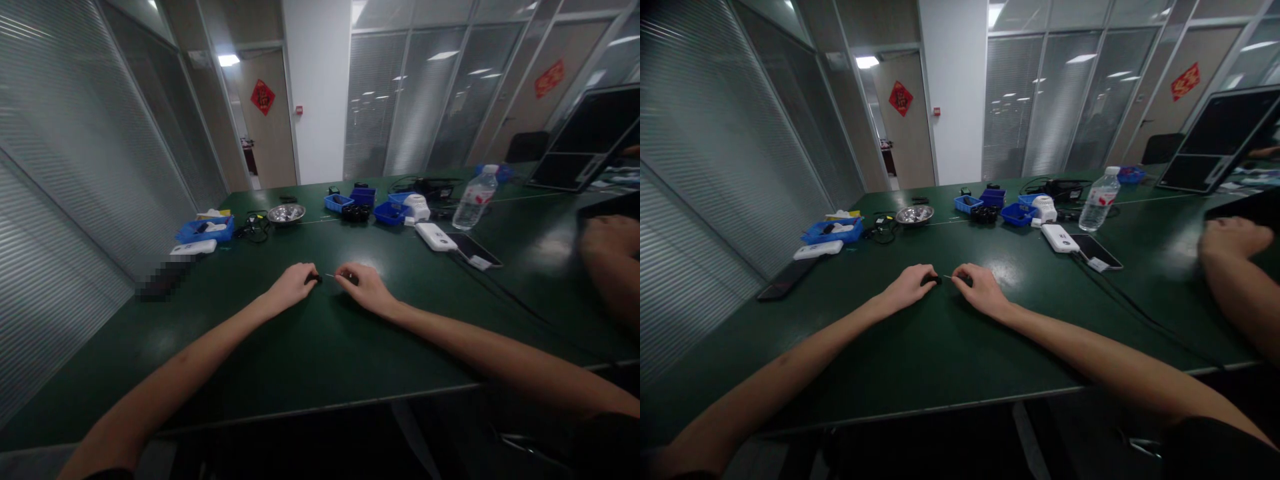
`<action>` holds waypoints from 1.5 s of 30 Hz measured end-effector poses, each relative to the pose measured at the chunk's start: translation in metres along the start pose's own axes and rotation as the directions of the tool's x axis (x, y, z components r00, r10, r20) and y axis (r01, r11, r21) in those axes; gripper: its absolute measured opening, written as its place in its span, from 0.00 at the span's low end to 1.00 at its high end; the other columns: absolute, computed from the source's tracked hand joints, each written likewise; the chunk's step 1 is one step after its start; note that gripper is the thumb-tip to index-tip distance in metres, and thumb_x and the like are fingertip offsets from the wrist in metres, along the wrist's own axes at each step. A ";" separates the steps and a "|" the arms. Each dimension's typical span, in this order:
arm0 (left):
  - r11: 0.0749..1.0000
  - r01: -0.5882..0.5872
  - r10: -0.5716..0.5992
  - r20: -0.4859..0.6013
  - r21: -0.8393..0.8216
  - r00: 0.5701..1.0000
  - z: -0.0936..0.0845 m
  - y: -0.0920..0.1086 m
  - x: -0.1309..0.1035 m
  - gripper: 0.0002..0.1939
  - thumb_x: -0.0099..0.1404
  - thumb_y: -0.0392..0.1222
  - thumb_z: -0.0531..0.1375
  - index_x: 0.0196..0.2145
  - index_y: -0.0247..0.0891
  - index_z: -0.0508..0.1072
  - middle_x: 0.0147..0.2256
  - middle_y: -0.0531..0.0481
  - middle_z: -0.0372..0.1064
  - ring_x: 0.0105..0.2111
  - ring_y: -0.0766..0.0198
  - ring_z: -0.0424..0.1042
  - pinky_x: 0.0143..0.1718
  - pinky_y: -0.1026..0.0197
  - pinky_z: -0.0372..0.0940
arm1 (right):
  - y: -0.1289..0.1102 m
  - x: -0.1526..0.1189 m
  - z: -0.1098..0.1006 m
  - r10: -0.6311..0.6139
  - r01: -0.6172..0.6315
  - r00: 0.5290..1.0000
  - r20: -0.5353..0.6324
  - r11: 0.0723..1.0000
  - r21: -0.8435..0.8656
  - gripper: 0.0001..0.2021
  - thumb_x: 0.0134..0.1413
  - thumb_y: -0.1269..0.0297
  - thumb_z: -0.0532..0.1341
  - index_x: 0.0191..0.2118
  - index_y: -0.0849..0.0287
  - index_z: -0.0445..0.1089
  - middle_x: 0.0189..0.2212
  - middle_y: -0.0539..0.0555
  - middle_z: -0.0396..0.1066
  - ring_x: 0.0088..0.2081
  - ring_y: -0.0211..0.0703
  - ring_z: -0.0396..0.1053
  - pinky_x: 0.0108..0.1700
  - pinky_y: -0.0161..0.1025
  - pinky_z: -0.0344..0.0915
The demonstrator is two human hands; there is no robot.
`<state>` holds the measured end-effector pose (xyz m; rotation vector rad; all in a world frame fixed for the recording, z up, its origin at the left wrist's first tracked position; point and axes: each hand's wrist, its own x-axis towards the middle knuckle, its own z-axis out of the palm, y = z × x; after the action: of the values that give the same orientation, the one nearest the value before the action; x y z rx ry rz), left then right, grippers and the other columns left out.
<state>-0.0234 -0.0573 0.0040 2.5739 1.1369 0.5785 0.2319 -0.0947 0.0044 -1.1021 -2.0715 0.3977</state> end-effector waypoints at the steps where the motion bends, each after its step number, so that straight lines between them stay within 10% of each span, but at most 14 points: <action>1: 1.000 -0.010 0.010 -0.003 0.018 1.000 0.000 -0.003 -0.001 0.08 0.73 0.42 0.61 0.47 0.39 0.76 0.45 0.44 0.76 0.46 0.54 0.74 0.48 0.53 0.69 | 0.000 0.000 0.000 -0.003 0.003 1.000 0.002 1.000 0.000 0.07 0.70 0.62 0.62 0.44 0.57 0.77 0.39 0.54 0.78 0.40 0.46 0.74 0.43 0.41 0.66; 11: 0.942 0.158 -0.157 -0.029 0.297 0.987 -0.056 -0.089 -0.063 0.16 0.75 0.43 0.55 0.56 0.40 0.74 0.50 0.41 0.75 0.49 0.52 0.76 0.51 0.52 0.70 | -0.006 -0.001 -0.005 -0.016 0.015 1.000 0.026 1.000 0.020 0.08 0.71 0.61 0.62 0.45 0.58 0.77 0.39 0.54 0.78 0.40 0.46 0.74 0.43 0.42 0.67; 20: 0.775 0.493 -0.462 -0.179 0.394 0.869 -0.112 -0.178 -0.118 0.19 0.68 0.45 0.59 0.55 0.44 0.77 0.54 0.43 0.78 0.53 0.47 0.77 0.50 0.53 0.71 | -0.004 -0.001 -0.002 -0.022 0.022 0.999 0.047 1.000 0.000 0.08 0.71 0.60 0.61 0.45 0.57 0.76 0.40 0.55 0.77 0.40 0.46 0.74 0.42 0.43 0.67; 27: 0.788 0.603 -0.573 -0.206 0.127 0.793 -0.130 -0.201 -0.129 0.21 0.63 0.47 0.63 0.52 0.39 0.80 0.50 0.42 0.81 0.49 0.48 0.79 0.53 0.52 0.71 | -0.004 -0.001 -0.002 -0.020 0.020 0.998 0.055 1.000 0.001 0.09 0.71 0.60 0.61 0.45 0.57 0.77 0.39 0.54 0.78 0.39 0.46 0.74 0.42 0.43 0.66; 45: 0.883 0.374 -0.304 -0.263 0.282 0.916 -0.105 -0.209 -0.125 0.21 0.71 0.42 0.52 0.54 0.38 0.78 0.54 0.39 0.76 0.54 0.48 0.74 0.61 0.47 0.66 | -0.005 -0.001 -0.002 -0.044 0.043 0.996 0.077 0.999 0.017 0.10 0.71 0.59 0.61 0.45 0.57 0.77 0.40 0.55 0.78 0.39 0.46 0.73 0.41 0.43 0.67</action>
<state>-0.2823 -0.0057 -0.0170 2.5157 1.8561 0.6335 0.2307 -0.0984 0.0077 -1.0456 -2.1523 0.4405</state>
